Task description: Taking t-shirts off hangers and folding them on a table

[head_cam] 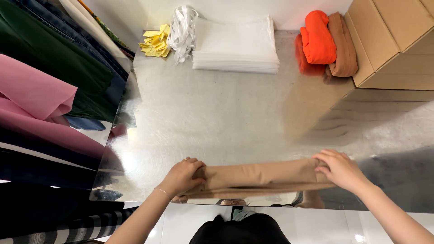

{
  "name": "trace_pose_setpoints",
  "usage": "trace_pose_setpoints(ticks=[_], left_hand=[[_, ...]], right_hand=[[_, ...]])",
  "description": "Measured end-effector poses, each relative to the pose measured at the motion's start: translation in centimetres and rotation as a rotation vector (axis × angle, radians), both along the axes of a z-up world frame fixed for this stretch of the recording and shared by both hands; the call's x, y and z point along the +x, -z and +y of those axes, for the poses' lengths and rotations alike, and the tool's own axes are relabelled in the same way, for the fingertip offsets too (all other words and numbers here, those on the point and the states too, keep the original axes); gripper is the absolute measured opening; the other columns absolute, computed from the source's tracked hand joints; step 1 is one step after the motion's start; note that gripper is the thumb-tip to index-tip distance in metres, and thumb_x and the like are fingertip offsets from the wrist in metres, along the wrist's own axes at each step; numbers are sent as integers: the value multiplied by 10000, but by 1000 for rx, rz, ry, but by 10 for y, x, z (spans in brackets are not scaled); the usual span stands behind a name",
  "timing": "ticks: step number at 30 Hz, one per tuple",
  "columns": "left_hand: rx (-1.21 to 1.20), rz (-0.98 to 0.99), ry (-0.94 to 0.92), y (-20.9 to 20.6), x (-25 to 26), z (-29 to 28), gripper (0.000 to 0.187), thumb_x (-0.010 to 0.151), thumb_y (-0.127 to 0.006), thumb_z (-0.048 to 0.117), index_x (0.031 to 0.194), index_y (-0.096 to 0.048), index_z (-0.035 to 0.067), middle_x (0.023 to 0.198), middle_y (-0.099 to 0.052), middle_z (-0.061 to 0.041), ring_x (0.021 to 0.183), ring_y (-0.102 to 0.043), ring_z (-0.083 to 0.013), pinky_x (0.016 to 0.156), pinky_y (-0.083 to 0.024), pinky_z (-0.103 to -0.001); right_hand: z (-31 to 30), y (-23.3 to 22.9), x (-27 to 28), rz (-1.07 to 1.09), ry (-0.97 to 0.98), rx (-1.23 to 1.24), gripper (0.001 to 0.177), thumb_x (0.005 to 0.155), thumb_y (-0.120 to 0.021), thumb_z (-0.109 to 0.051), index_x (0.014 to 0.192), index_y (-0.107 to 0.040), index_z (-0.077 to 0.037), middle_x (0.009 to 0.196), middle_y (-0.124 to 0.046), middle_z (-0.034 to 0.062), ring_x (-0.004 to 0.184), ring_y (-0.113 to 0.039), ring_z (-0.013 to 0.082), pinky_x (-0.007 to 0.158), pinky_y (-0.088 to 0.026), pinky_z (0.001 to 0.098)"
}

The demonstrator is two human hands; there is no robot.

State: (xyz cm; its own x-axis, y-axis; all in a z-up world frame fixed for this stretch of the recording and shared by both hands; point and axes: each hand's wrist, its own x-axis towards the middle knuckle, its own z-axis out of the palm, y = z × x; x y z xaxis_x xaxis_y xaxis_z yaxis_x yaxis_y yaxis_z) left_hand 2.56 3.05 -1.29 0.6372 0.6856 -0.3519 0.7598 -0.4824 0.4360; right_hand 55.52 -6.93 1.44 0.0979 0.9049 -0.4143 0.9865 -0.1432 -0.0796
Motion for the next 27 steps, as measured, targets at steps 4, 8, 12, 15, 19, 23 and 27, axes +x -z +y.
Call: trace_pose_setpoints(ticks=[4,8,12,15,19,23,27], left_hand=[[243,-97,9,-11,1,-9,368,824,-755,256,1157,-643,150,1096,-673,-42,996,-576,-281,799,-532,-419],[406,-171,223,-36,-10,-48,445,714,-790,209,1057,-523,113,1139,-516,-125,985,-506,-335,731,-491,-449],[295,-163,132,-7,-25,-84,803,730,-809,860,1113,-554,203,1338,-499,-127,1164,-522,-337,898,-472,-502],[282,-90,66,-5,-20,-86,833,646,-979,716,1088,-528,173,1193,-525,-48,1043,-516,-299,763,-540,-452],[217,-32,-15,-7,-13,-82,674,756,-857,433,1252,-471,189,1063,-633,-23,937,-576,-314,659,-544,-456],[-36,165,-121,-23,-8,-69,548,717,-771,429,1151,-524,202,1013,-698,-15,919,-638,-292,676,-546,-437],[-509,295,-334,-137,24,-48,440,705,-769,471,985,-684,142,993,-732,-12,839,-672,-173,662,-481,-315]], right_hand=[[-16,15,9,-60,-61,274,235,963,-643,-311,1192,-697,-323,1151,-689,-175,1143,-634,139,852,-576,409],[-57,43,24,18,-242,449,345,741,-672,-41,1004,-660,-263,1318,-585,-55,1191,-632,219,807,-561,433],[-92,61,24,45,-271,455,400,621,-705,66,873,-604,-227,1506,-551,3,1353,-536,278,1201,-415,479],[-84,49,10,-133,-176,305,356,597,-668,-1,830,-551,-243,1652,-368,-26,1645,-213,263,1342,-164,578],[-75,7,-65,-162,-48,73,527,722,-696,-225,1221,-577,-341,1733,-227,51,1672,-107,406,1261,-232,696],[-87,-29,-197,1149,318,394,634,888,-708,-70,1490,-519,-126,1614,-543,20,1519,-469,152,1227,-350,380],[-92,-26,-244,1439,819,310,577,954,-598,-188,1518,-540,-82,1609,-587,85,1531,-498,170,1206,-437,341]])
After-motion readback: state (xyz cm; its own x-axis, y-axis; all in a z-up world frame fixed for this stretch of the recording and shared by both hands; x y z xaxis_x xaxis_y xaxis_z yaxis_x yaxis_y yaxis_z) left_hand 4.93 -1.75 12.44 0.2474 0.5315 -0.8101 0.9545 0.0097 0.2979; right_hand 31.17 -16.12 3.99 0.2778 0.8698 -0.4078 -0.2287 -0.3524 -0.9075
